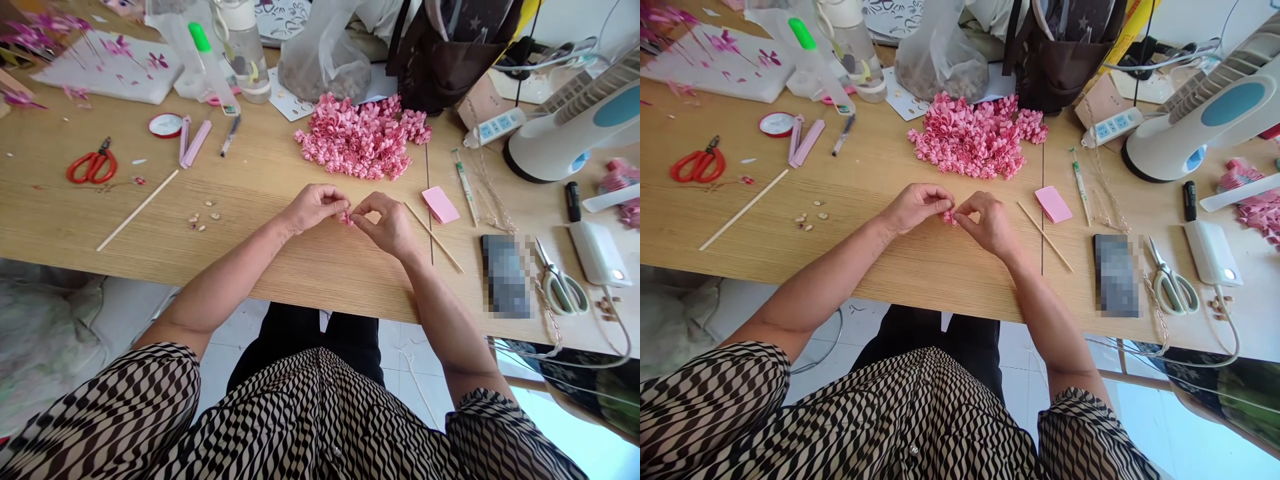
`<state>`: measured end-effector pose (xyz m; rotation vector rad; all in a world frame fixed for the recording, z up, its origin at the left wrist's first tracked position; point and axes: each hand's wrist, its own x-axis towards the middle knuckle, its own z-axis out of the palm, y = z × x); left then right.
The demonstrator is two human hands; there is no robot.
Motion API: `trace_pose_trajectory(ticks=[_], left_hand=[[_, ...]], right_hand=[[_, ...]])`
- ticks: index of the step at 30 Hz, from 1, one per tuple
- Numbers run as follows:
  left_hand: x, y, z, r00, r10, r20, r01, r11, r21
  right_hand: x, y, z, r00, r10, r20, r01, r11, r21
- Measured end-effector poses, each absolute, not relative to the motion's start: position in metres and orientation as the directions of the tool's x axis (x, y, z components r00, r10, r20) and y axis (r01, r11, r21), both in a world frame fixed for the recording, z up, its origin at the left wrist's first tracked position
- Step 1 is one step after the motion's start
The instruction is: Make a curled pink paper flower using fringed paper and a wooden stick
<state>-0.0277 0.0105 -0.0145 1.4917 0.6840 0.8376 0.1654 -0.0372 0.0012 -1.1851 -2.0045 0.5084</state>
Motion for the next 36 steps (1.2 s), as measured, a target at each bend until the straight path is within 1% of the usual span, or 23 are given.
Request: trace_pose_trajectory(ticks=[3, 5, 7, 10, 16, 20, 27, 33, 36], left_hand=[[-0.025, 0.009, -0.014, 0.447, 0.882, 0.151, -0.077, -0.13, 0.989], [-0.023, 0.007, -0.014, 0.416, 0.895, 0.162, -0.047, -0.157, 0.986], [-0.02, 0.005, -0.013, 0.421, 0.892, 0.164, -0.022, -0.17, 0.985], [-0.018, 0.003, -0.014, 0.416, 0.893, 0.172, -0.006, -0.187, 0.982], [-0.019, 0.007, -0.019, 0.412, 0.878, 0.244, 0.105, -0.312, 0.944], [-0.02, 0.009, -0.022, 0.427, 0.867, 0.257, 0.127, -0.339, 0.932], [-0.019, 0.005, -0.021, 0.423, 0.868, 0.259, 0.152, -0.35, 0.924], [-0.019, 0.006, -0.02, 0.441, 0.849, 0.29, 0.186, -0.402, 0.896], [-0.02, 0.007, -0.021, 0.453, 0.839, 0.303, 0.162, -0.412, 0.897]], right_hand=[[0.164, -0.036, -0.002, -0.23, 0.897, 0.378, 0.58, 0.438, -0.686], [0.163, -0.034, -0.004, -0.186, 0.909, 0.374, 0.583, 0.408, -0.702], [0.163, -0.034, -0.006, -0.159, 0.91, 0.382, 0.588, 0.398, -0.704], [0.162, -0.034, -0.009, -0.166, 0.899, 0.405, 0.599, 0.418, -0.683], [0.159, -0.034, -0.015, -0.197, 0.864, 0.464, 0.643, 0.471, -0.604], [0.157, -0.035, -0.017, -0.198, 0.857, 0.476, 0.656, 0.477, -0.585], [0.155, -0.036, -0.017, -0.202, 0.87, 0.451, 0.632, 0.467, -0.619], [0.157, -0.036, -0.014, -0.183, 0.88, 0.439, 0.619, 0.45, -0.644], [0.158, -0.036, -0.012, -0.172, 0.879, 0.444, 0.616, 0.447, -0.648]])
